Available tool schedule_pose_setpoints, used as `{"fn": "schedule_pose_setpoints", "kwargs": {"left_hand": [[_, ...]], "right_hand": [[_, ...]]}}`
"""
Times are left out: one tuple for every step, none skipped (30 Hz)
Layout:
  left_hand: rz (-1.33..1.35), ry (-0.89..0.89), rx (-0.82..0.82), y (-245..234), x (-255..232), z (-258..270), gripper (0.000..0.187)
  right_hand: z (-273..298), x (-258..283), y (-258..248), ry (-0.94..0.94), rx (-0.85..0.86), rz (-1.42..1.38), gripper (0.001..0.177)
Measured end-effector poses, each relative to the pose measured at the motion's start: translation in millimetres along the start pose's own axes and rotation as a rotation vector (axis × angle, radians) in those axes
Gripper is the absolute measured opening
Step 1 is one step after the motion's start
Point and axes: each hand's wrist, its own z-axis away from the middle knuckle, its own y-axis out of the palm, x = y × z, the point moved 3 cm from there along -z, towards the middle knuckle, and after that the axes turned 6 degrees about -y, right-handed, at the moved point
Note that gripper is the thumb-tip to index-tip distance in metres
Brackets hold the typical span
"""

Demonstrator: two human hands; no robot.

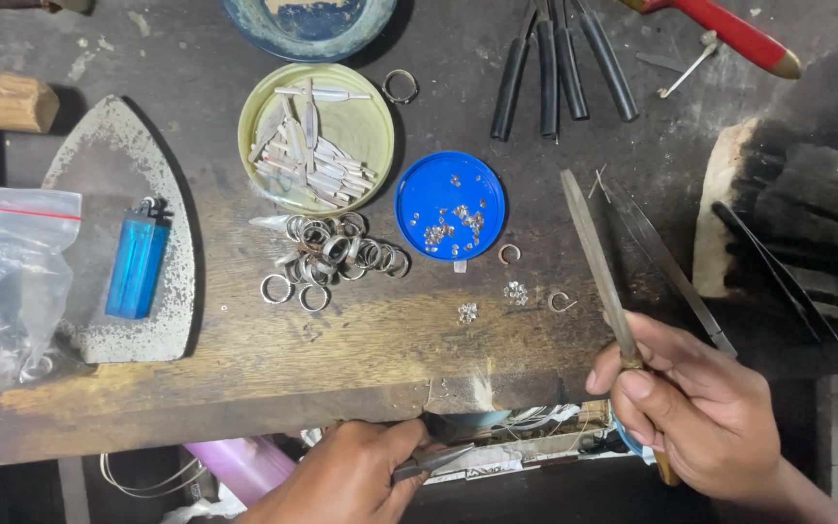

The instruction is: Filing and smoothing small metal jewelry components using a hand file and pliers at a workbench.

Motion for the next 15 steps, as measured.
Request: {"fn": "schedule_pose_setpoints", "kwargs": {"left_hand": [[-0.005, 0.000, -0.003, -1.3, -0.3, 0.4, 0.015], [-0.014, -0.048, 0.026, -0.7, 0.2, 0.5, 0.016], [-0.023, -0.097, 0.055, -0.1, 0.5, 1.0, 0.016], [-0.025, -0.095, 0.052, 0.2, 0.3, 0.8, 0.016], [-0.006, -0.043, 0.010, -0.7, -1.1, 0.5, 0.011], [0.018, 0.008, -0.029, -0.2, -2.3, 0.6, 0.007], [0.020, 0.009, -0.029, -0.8, -3.1, 0.5, 0.007], [0.015, -0.051, -0.008, -0.4, -1.7, 0.7, 0.010], [0.009, -0.111, 0.014, 0.3, 0.2, 0.7, 0.014], [0.014, -0.116, 0.017, -0.2, -1.3, 0.8, 0.014], [0.038, -0.130, 0.028, -0.7, -2.6, 1.1, 0.013], [0.058, -0.138, 0.032, -3.1, -4.2, 0.2, 0.013], [0.058, -0.139, 0.028, -1.8, -4.3, 1.8, 0.013], [0.077, -0.129, 0.015, -2.0, -4.2, 1.7, 0.008], [0.095, -0.118, 0.002, -2.1, -4.3, 1.3, 0.004]], "right_hand": [[0.2, -1.5, 0.0, -0.005, 0.000, -0.002, 0.040], [1.3, -1.9, -0.6, -0.008, 0.004, -0.008, 0.041], [2.6, -2.0, -1.0, -0.012, 0.007, -0.013, 0.042], [2.4, -1.5, -1.2, -0.015, 0.009, -0.013, 0.042], [2.3, -1.8, -1.2, -0.007, 0.010, -0.017, 0.042], [3.4, -2.1, -1.5, 0.007, 0.010, -0.020, 0.042], [2.3, -1.0, -0.9, 0.008, 0.011, -0.019, 0.042], [1.8, -0.8, -0.2, 0.015, 0.005, -0.040, 0.042], [1.4, -1.2, 0.5, 0.022, -0.001, -0.062, 0.042], [2.6, -2.3, 1.0, 0.030, 0.000, -0.064, 0.042], [3.7, -2.6, 1.5, 0.022, -0.006, -0.055, 0.042], [2.2, -2.4, 1.7, 0.006, -0.009, -0.044, 0.041], [1.8, -1.3, 2.3, 0.005, -0.005, -0.044, 0.041], [1.0, -0.7, 2.7, 0.012, -0.001, -0.058, 0.041], [0.2, -0.2, 2.8, 0.019, 0.002, -0.071, 0.040]]}}
